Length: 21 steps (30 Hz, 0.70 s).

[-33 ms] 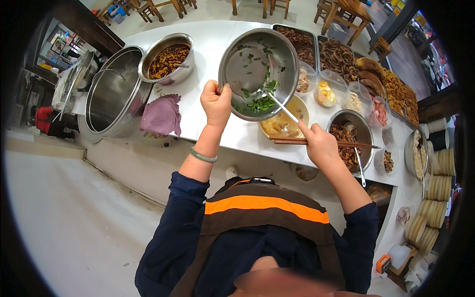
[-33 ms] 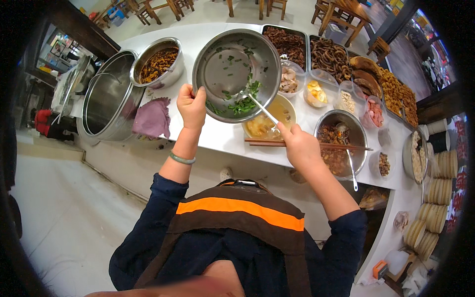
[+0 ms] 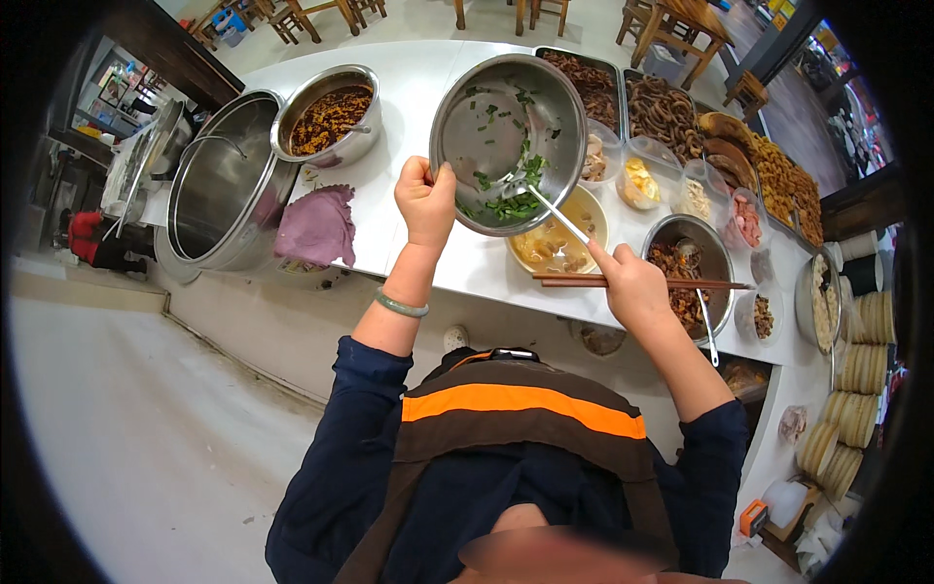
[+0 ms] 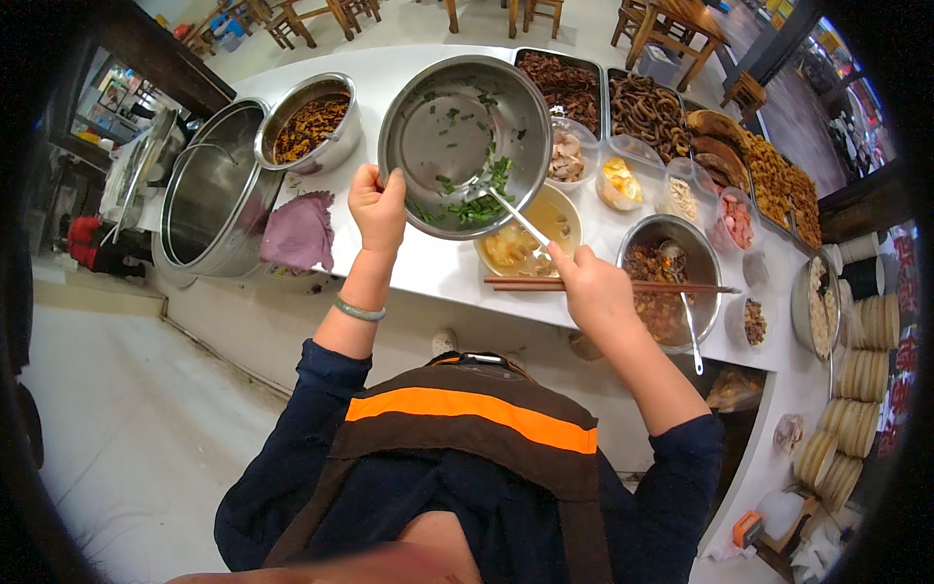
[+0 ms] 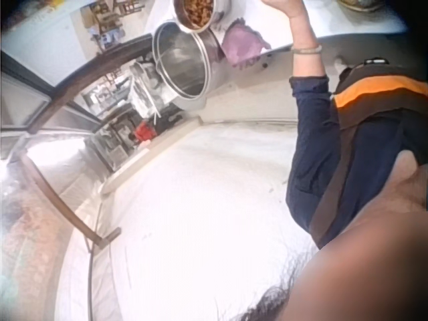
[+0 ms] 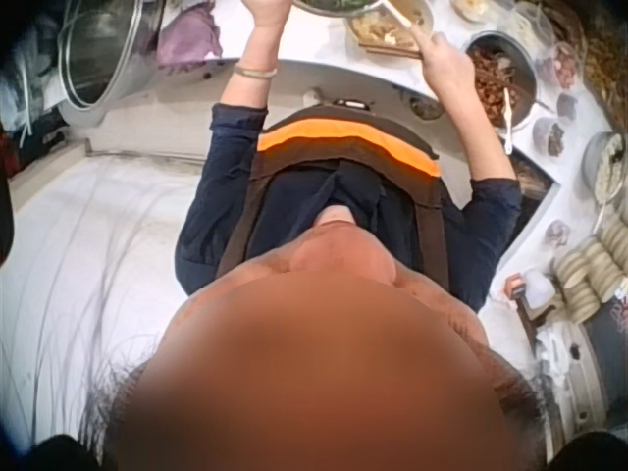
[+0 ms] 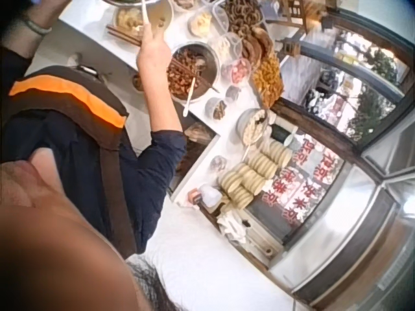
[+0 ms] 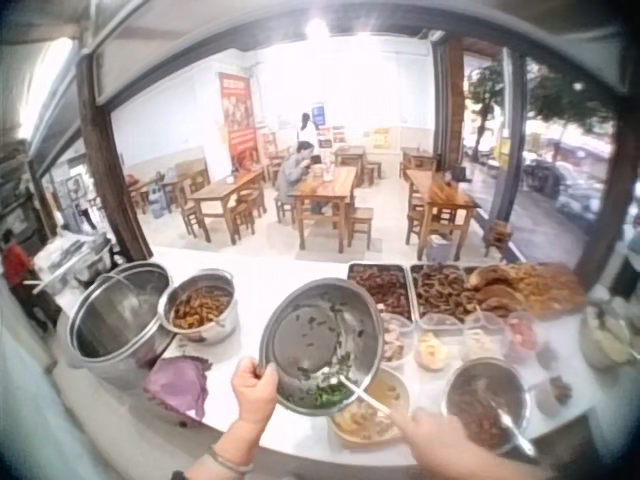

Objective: The person assembles a bowl of noodle soup by ladling broth into a bowl, then adding cooked noodles, sliced meat, a boiled egg, and various toppings using chopsticks and a ladle. The person finishes by adding chopped green onions and a spoonful of chili oil.

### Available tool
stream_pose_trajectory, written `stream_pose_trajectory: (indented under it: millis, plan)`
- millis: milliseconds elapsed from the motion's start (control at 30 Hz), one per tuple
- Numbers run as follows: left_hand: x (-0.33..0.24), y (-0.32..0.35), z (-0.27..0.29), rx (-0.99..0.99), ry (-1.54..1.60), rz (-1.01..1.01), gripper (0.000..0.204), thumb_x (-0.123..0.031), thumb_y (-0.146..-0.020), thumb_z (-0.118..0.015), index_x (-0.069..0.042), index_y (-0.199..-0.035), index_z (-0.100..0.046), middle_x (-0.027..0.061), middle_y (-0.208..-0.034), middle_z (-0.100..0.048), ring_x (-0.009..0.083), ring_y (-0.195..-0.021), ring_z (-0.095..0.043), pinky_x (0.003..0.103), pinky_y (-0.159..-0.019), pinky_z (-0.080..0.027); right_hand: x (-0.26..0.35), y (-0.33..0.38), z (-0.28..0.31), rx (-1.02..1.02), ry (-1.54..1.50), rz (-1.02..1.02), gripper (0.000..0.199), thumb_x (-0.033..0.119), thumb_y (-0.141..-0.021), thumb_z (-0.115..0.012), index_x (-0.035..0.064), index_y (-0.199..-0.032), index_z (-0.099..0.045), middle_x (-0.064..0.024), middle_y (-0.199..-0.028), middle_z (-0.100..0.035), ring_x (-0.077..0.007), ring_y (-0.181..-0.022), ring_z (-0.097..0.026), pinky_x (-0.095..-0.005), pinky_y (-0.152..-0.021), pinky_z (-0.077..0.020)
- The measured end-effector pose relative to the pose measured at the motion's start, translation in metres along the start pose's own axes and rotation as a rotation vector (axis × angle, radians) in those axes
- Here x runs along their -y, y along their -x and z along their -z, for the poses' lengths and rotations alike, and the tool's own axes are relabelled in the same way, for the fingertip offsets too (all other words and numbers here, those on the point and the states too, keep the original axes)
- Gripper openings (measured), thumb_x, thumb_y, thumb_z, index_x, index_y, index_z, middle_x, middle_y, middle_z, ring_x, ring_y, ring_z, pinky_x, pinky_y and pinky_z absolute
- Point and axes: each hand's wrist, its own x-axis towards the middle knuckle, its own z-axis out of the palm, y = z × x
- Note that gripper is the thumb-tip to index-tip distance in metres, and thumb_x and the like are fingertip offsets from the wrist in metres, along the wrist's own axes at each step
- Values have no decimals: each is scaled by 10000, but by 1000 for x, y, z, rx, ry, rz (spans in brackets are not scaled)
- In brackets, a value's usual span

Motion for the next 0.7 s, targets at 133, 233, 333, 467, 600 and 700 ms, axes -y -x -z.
stream_pose_trajectory:
  millis: [133, 233, 333, 467, 600, 700]
  plan:
    - [6, 6, -8, -37, -78, -63, 277, -44, -789, -618, -66, -641, -384, -41, -568, -374, 63, -539, -320, 241, -471, -311, -12, 22, 22, -37, 90, 21, 445, -5, -726, -548, 136, -1143, -620, -94, -714, -492, -264, -569, -559, -369, -506, -464]
    - [8, 9, -13, -20, -123, -111, 281, -44, -782, -619, -58, -634, -381, -10, -554, -382, 89, -517, -326, 258, -466, -319, -18, 32, 36, -74, 104, -1, 430, -8, -721, -549, 125, -1122, -631, -93, -706, -488, -263, -563, -555, -369, -502, -458]
    - [9, 10, -15, -13, -176, -139, 276, -44, -780, -617, -55, -631, -385, -1, -550, -384, 98, -508, -327, 264, -466, -323, -19, 27, 35, -159, 62, -18, 433, -12, -716, -551, 123, -1120, -629, -94, -700, -488, -267, -557, -551, -370, -495, -452]
    - [9, 14, -17, -6, -145, -130, 269, -43, -778, -613, -55, -629, -389, -2, -549, -383, 99, -509, -330, 268, -467, -326, -21, 10, 15, -231, 15, -39, 427, -16, -720, -552, 126, -1117, -626, -91, -704, -497, -273, -556, -550, -370, -488, -447]
    - [8, 18, -18, 4, -185, -115, 269, -47, -801, -616, -64, -653, -393, -51, -597, -383, 54, -564, -338, 224, -501, -321, -26, -6, -4, -217, 34, -61, 430, -10, -731, -552, 136, -1131, -617, -88, -717, -510, -272, -568, -563, -368, -498, -459]
    - [8, 18, -19, -9, -160, -108, 268, -43, -791, -617, -61, -647, -392, -36, -585, -385, 66, -552, -337, 234, -495, -324, -31, -7, -6, -171, 34, -68, 429, -10, -738, -550, 140, -1135, -613, -91, -728, -520, -278, -593, -580, -378, -513, -472]
